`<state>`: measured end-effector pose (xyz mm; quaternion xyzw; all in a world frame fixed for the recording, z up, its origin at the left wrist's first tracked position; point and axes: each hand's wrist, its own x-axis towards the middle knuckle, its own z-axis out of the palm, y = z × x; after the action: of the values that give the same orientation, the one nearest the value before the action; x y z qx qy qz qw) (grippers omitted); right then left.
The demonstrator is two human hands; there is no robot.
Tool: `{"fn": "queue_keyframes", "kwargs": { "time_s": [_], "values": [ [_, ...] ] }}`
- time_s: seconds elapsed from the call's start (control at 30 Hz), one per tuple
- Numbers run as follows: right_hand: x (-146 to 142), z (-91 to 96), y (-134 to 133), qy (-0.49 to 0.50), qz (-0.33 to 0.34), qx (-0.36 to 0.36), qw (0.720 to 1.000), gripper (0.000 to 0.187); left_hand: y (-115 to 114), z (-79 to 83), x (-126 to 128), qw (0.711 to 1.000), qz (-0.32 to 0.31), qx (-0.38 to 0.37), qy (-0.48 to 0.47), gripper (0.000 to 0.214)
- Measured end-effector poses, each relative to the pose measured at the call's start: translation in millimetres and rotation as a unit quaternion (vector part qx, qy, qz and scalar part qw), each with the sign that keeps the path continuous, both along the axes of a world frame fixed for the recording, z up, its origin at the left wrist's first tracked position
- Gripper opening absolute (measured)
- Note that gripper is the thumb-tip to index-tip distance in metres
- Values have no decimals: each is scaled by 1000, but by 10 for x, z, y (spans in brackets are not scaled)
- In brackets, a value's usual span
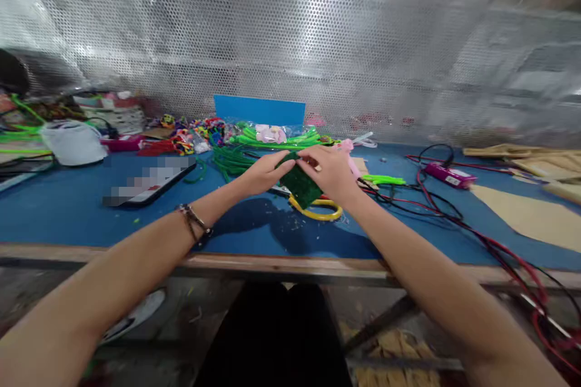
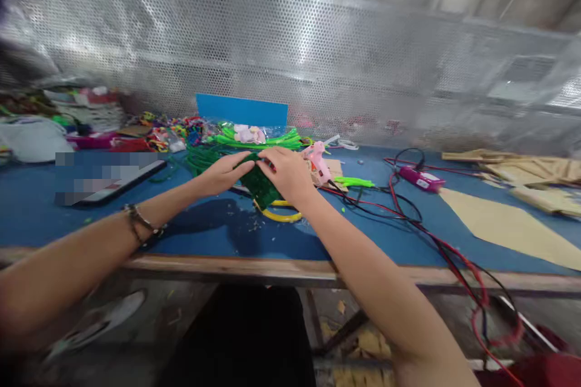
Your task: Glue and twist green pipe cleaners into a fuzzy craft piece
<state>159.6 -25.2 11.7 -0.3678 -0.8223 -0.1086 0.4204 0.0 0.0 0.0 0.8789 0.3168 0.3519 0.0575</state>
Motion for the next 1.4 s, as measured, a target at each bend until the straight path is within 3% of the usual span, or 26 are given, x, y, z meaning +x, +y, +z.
{"fn": "queue_keyframes", "kwargs": {
  "time_s": [0.1, 0.2, 0.33, 0.43, 0.53, 0.77, 1.07, 1.4],
  "values": [
    [-42, 3, -10, 46, 7, -50, 998, 15, 6, 2, 18, 999, 28, 29, -3, 28],
    [-35, 13, -2, 132, 67, -169, 974, 20, -3, 23, 22, 998, 35, 46, -2, 28],
    [10, 21, 35, 281, 167, -359, 874, 18, -7, 56, 1, 998, 19, 53, -3, 29],
    [29, 14, 57, 337, 200, -452, 801, 18, 6, 61, -13, 999, 5, 51, 9, 29],
    [41, 11, 60, 340, 204, -497, 772, 20, 16, 56, -19, 999, -7, 32, 40, 31],
    [43, 4, 44, 331, 191, -521, 763, 13, 33, 43, -40, 997, -17, -9, 81, 34],
    [-48, -11, 6, 356, 143, -516, 766, 8, 48, 21, -35, 997, -15, 11, 81, 33],
    [-49, -47, 34, 338, 167, -470, 798, 10, 15, 39, -7, 996, 7, 33, 76, 30]
  ]
}}
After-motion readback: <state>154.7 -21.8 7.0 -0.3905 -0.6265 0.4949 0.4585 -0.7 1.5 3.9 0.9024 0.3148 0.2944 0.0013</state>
